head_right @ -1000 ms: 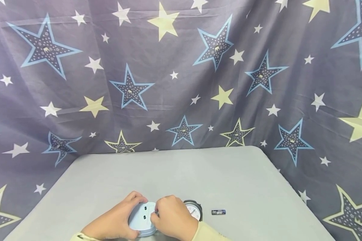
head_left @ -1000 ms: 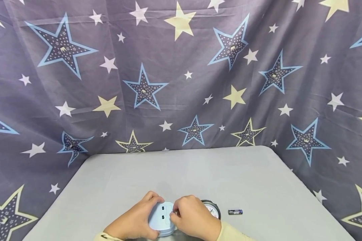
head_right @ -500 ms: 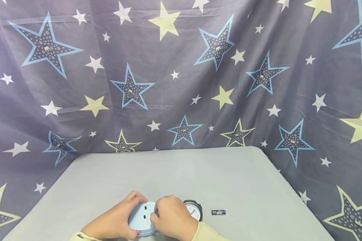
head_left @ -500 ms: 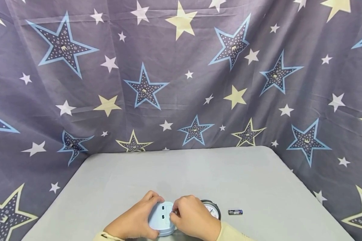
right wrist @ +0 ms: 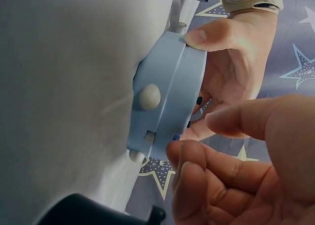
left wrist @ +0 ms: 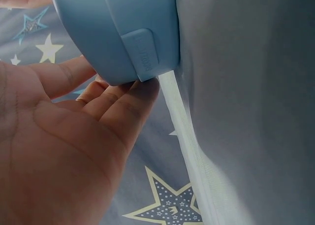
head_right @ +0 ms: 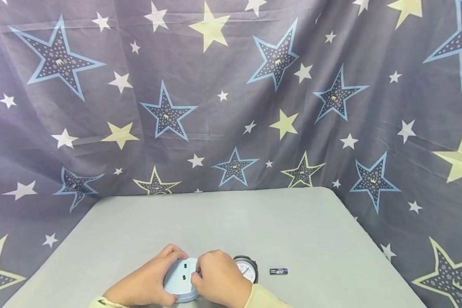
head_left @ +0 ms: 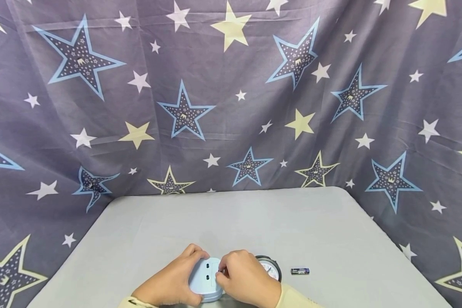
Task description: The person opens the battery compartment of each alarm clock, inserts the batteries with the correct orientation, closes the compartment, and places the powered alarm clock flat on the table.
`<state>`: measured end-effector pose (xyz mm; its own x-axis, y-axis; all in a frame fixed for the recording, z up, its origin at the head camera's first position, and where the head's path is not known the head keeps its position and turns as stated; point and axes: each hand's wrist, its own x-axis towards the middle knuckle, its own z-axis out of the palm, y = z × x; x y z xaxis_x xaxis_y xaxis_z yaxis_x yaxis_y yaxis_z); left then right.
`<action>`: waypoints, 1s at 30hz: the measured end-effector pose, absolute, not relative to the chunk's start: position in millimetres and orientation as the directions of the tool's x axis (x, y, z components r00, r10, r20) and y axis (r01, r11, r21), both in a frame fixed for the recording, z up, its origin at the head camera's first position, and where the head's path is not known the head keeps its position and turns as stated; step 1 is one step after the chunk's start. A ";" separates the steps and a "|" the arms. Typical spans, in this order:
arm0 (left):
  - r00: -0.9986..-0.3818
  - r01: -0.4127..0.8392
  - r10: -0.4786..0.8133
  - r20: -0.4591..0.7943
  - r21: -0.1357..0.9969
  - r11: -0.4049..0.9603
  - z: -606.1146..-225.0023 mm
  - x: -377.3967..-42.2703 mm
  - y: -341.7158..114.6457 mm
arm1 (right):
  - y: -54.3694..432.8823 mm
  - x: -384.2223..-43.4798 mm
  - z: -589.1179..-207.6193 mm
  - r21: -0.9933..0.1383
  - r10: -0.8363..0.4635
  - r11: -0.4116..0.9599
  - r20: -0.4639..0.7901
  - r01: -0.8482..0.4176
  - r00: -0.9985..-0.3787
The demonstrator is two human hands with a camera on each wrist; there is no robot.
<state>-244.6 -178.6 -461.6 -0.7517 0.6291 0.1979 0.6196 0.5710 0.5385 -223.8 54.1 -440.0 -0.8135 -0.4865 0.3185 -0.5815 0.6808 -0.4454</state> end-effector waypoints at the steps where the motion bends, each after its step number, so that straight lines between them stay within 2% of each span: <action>1: -0.752 0.618 0.629 0.196 0.541 0.570 -461.5 -244.4 -178.6 | 54.1 -224.0 -440.4 -0.446 -0.487 0.680 0.318 -0.582 -0.813; 22: -0.760 0.592 0.632 0.155 0.566 0.573 -460.7 -244.1 -178.8 | 51.2 -223.7 -443.8 -0.440 -0.484 0.684 0.323 -0.582 -0.813; 30: -0.742 0.629 0.638 0.207 0.543 0.556 -459.6 -243.7 -179.3 | 51.7 -223.7 -443.8 -0.447 -0.483 0.684 0.315 -0.576 -0.817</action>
